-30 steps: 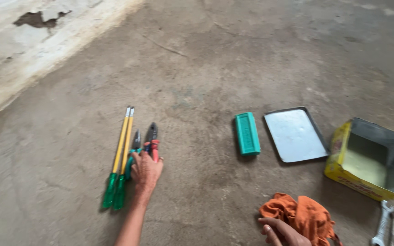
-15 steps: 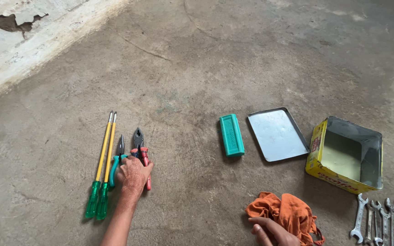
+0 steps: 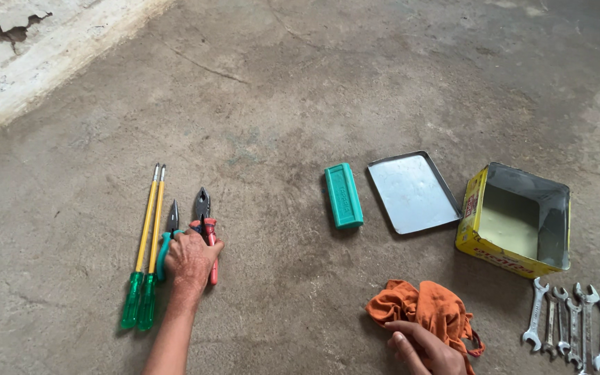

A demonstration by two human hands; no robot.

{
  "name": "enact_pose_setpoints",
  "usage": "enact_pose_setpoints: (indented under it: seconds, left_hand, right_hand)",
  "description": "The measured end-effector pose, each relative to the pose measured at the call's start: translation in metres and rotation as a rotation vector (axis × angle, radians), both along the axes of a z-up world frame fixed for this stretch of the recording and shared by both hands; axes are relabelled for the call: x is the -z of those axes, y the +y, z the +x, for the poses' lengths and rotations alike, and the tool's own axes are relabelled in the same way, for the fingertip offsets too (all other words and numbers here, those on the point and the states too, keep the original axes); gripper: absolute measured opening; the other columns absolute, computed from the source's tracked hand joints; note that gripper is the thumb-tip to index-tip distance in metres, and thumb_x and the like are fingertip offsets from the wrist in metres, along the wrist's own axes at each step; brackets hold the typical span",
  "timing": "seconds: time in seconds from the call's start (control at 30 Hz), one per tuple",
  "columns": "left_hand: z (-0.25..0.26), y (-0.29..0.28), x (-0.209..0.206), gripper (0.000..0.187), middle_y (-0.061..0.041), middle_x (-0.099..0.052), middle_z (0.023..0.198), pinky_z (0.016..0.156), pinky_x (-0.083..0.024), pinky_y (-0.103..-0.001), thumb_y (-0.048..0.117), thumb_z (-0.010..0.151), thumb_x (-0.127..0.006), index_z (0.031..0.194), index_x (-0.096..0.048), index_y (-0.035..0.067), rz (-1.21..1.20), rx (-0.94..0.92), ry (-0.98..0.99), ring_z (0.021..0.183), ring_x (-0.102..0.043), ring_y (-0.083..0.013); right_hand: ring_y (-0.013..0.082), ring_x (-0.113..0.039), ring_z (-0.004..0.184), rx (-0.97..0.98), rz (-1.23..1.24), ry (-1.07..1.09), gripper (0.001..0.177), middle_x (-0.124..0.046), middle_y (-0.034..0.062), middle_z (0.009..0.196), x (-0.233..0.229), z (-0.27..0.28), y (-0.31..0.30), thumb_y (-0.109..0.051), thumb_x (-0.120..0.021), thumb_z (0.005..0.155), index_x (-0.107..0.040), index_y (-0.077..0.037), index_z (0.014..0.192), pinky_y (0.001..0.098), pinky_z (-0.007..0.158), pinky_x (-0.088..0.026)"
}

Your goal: The person wipes various tools including screwdrivers, pliers, and wrenches with an orange cloth and arranges them on the floor.

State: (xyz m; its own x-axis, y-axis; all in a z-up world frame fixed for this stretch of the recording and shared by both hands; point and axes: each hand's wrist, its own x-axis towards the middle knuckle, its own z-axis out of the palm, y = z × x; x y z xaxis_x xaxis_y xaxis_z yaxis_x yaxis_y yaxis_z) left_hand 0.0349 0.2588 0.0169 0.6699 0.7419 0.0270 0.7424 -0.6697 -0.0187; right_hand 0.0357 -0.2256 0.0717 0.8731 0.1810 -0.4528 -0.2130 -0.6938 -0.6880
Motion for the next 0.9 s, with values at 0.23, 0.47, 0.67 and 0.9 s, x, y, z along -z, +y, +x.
enact_pose_setpoints:
  seconds: [0.23, 0.47, 0.67, 0.9]
  left_hand:
    - [0.004, 0.001, 0.009, 0.078, -0.023, -0.066, 0.112, 0.082, -0.060, -0.051, 0.063, 0.076, -0.077, 0.116, -0.067, -0.003, 0.014, -0.067, -0.029, 0.103, -0.070, -0.0394]
    - [0.005, 0.000, 0.009, 0.083, -0.022, -0.065, 0.115, 0.082, -0.059, -0.053, 0.067, 0.076, -0.077, 0.122, -0.064, -0.001, -0.043, -0.133, -0.018, 0.102, -0.071, -0.0409]
    - [-0.011, 0.006, 0.017, 0.079, -0.023, -0.063, 0.121, 0.084, -0.058, -0.054, 0.071, 0.075, -0.075, 0.120, -0.066, 0.007, -0.020, -0.085, -0.032, 0.102, -0.071, -0.0420]
    - [-0.002, 0.004, -0.011, 0.085, -0.023, -0.065, 0.120, 0.085, -0.060, -0.054, 0.074, 0.080, -0.070, 0.125, -0.063, 0.003, -0.067, -0.036, 0.028, 0.105, -0.072, -0.0420]
  right_hand:
    - [0.0109, -0.079, 0.088, -0.019, 0.017, -0.025, 0.028, -0.082, 0.0024, 0.087, 0.002, 0.000, -0.001, -0.030, -0.068, 0.094, -0.080, -0.019, 0.117, 0.0282, 0.081, -0.064]
    - [0.0118, -0.079, 0.081, -0.023, 0.090, -0.068, 0.025, -0.081, 0.0030, 0.086, 0.005, -0.002, -0.003, -0.027, -0.069, 0.093, -0.078, -0.015, 0.113, 0.0276, 0.078, -0.063]
    - [0.0109, -0.078, 0.079, -0.016, 0.166, -0.165, 0.027, -0.080, 0.0020, 0.082, 0.011, -0.002, -0.014, -0.021, -0.069, 0.091, -0.080, -0.014, 0.115, 0.0263, 0.073, -0.065]
    - [0.0371, -0.036, 0.142, -0.210, -0.603, -0.492, 0.074, -0.045, 0.0131, 0.146, 0.005, 0.034, -0.011, -0.060, -0.081, 0.069, -0.063, -0.036, 0.137, 0.0655, 0.108, -0.030]
